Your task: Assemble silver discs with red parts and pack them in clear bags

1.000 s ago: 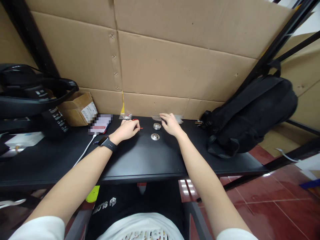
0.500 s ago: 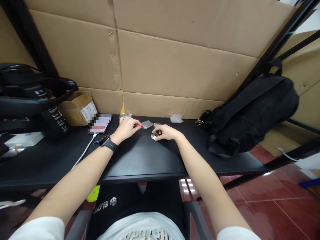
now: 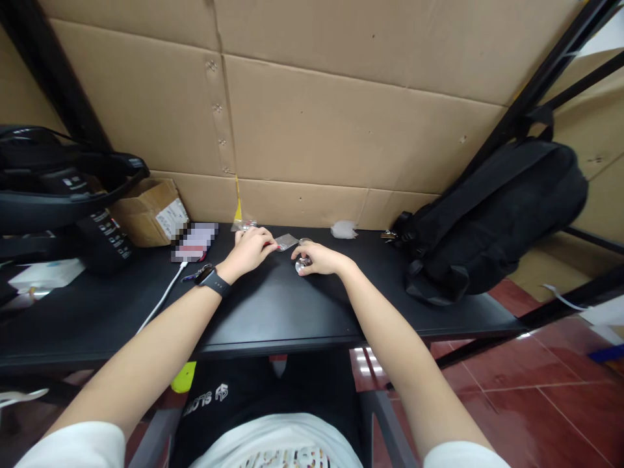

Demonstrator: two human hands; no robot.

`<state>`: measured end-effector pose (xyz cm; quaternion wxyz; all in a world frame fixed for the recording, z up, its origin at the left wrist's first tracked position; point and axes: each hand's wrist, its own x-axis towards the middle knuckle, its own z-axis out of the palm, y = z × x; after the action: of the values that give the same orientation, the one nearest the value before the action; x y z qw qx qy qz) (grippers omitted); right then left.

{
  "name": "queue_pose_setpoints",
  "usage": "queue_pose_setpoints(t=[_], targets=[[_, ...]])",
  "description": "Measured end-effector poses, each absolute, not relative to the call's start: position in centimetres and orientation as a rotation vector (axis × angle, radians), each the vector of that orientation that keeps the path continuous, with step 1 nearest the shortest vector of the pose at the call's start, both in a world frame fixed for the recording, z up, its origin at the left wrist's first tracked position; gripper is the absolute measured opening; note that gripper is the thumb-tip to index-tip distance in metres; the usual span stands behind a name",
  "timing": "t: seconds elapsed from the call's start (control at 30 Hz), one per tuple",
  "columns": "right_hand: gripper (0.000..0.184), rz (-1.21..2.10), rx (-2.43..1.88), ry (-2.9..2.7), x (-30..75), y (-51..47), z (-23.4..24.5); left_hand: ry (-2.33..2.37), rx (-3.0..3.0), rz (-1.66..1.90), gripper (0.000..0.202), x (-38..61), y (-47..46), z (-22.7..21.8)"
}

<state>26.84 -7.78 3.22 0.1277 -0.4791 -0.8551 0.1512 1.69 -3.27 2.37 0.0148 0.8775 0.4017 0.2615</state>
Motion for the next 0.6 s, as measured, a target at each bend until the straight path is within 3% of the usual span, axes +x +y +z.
queue_pose_setpoints(t=[0.17, 0.4, 0.6], targets=[[0.044, 0.55, -1.322, -2.577, 27.1, -8.4, 4.0, 1.247, 2.737, 0.776, 0.024, 1.8, -3.5, 2.5], [0.043, 0.241, -1.502, -2.399, 27.1, -8.5, 4.1, 1.247, 2.702, 0.804, 0.025, 2.0, -3.9, 2.6], [0.045, 0.325, -1.533, -2.478, 28.0, -8.5, 4.3, 1.255, 2.687, 0.76, 0.024, 2.2, -4.1, 2.5]])
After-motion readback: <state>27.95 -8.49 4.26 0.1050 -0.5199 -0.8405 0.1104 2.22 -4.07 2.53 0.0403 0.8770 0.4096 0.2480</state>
